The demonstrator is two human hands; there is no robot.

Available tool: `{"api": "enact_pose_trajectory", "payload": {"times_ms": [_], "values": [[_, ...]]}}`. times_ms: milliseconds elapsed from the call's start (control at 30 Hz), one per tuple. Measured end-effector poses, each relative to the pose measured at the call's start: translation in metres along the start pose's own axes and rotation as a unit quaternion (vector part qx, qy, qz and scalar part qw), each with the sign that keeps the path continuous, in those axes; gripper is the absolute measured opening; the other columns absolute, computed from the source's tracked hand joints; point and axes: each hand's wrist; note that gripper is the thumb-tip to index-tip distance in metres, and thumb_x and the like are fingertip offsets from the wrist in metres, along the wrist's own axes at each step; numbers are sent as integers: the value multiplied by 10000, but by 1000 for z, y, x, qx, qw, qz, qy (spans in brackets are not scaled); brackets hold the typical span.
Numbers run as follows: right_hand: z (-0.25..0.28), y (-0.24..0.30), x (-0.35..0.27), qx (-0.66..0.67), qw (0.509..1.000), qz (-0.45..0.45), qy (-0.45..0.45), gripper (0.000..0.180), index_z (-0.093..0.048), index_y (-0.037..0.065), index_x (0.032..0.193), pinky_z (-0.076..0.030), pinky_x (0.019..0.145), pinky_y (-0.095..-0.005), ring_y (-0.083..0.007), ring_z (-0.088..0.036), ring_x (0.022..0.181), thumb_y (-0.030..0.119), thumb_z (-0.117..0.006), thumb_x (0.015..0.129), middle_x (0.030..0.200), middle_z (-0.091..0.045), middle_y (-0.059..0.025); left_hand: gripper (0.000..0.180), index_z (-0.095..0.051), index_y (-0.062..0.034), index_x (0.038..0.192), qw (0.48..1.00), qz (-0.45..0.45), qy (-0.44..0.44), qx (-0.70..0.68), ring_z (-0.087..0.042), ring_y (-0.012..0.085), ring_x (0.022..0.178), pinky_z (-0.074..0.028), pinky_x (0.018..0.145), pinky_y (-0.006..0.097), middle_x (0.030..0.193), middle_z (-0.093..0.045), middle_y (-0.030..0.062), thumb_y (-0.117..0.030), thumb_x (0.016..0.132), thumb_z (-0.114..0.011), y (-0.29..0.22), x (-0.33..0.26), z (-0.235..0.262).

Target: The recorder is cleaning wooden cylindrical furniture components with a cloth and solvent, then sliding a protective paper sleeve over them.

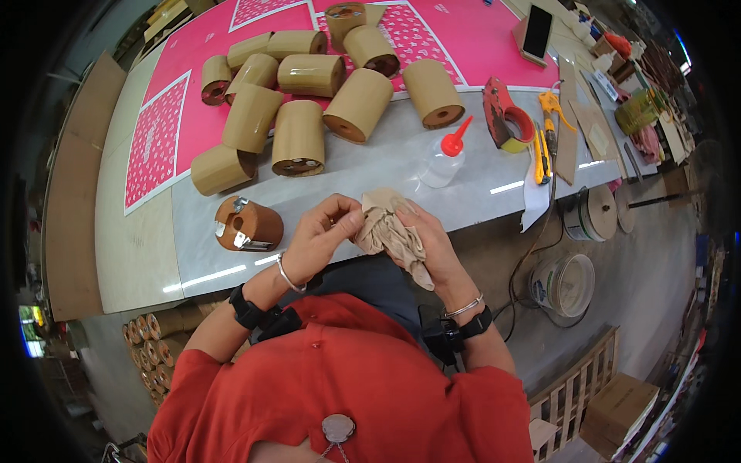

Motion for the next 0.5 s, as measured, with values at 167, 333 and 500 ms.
{"api": "enact_pose_trajectory", "payload": {"times_ms": [167, 333, 500], "values": [[10, 8, -13, -193, 974, 73, -95, 387, -486, 14, 1240, -476, 770, -244, -107, -584, 896, 170, -587, 901, 984, -590, -58, 299, -512, -22, 1132, 995, -36, -86, -30, -563, 148, 985, -510, 777, 313, 1149, -545, 77, -261, 955, -540, -5, 17, -12], [16, 9, -9, -414, 884, 204, -75, 500, -460, 25, 1273, -435, 911, -299, -190, -546, 1052, 72, -644, 811, 1122, -540, -99, 250, -529, -17, 1063, 998, 44, -13, -50, -572, 131, 944, -501, 788, 296, 1081, -574, 73, -224, 933, -581, -10, 29, -23], [26, 11, -4, -489, 826, 260, -102, 620, -438, 27, 1294, -387, 973, -333, -269, -494, 1137, -29, -609, 700, 1211, -470, -142, 162, -549, -22, 966, 996, 21, -24, -82, -575, 105, 868, -479, 788, 264, 858, -610, 23, -153, 899, -615, 3, 34, -22]]}}
Point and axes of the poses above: each hand's wrist, its own x-axis towards the middle knuckle, its own z-axis out of the back of the hand, y = z × x
